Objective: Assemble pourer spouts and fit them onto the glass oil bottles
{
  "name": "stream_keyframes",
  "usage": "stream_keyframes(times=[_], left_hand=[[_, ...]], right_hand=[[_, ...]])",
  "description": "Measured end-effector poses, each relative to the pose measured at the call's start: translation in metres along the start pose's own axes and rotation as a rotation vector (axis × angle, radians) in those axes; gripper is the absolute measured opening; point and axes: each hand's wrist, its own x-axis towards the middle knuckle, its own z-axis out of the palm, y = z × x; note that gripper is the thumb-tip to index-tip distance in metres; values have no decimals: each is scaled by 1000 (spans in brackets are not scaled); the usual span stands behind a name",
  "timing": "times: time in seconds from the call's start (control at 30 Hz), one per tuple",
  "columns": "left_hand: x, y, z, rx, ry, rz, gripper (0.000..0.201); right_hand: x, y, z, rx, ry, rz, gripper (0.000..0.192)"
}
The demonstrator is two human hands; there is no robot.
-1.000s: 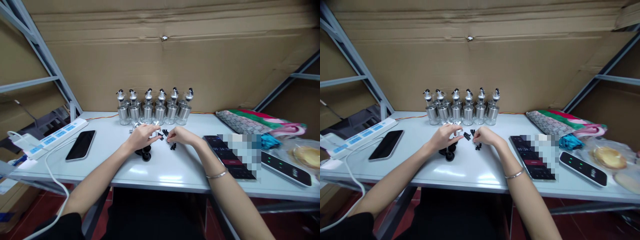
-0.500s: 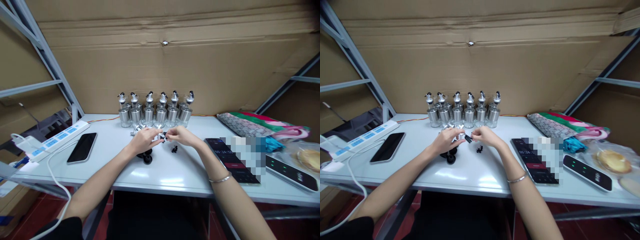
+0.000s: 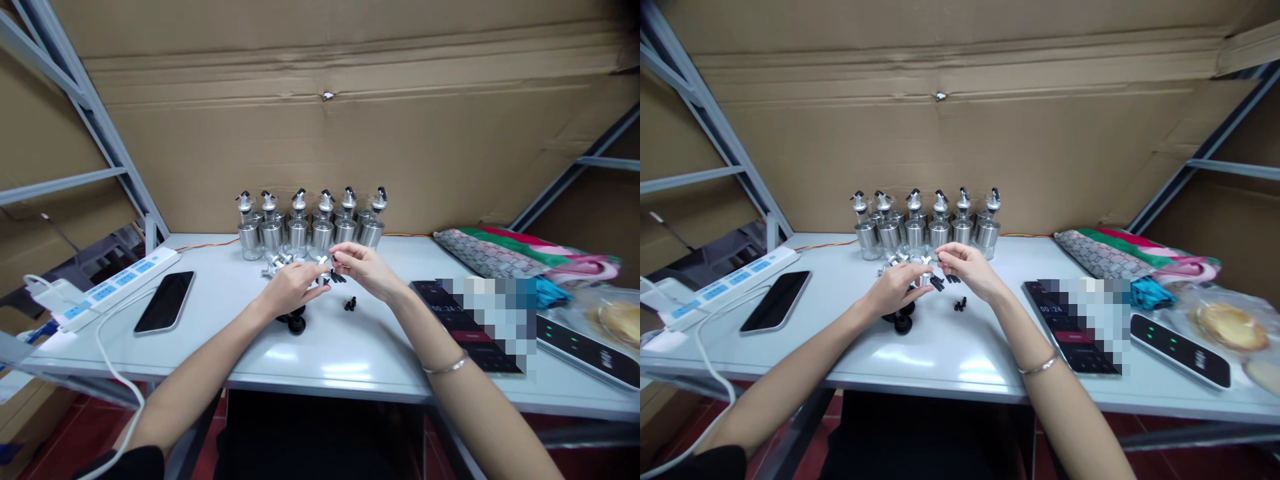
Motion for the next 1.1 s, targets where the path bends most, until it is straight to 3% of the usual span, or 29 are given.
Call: stream_keyframes(times=[0.57, 0.83, 1.1], left_hand=[[3, 7, 2, 29, 10, 49, 27], [2, 9, 3, 47, -42, 53, 29], [2, 8, 4, 0, 39, 39, 26]], right_hand=[[-1, -1, 7, 93, -3, 47, 40], [-2, 0, 12, 195, 14, 40, 39], [-4, 5, 17, 315, -145, 139, 45]])
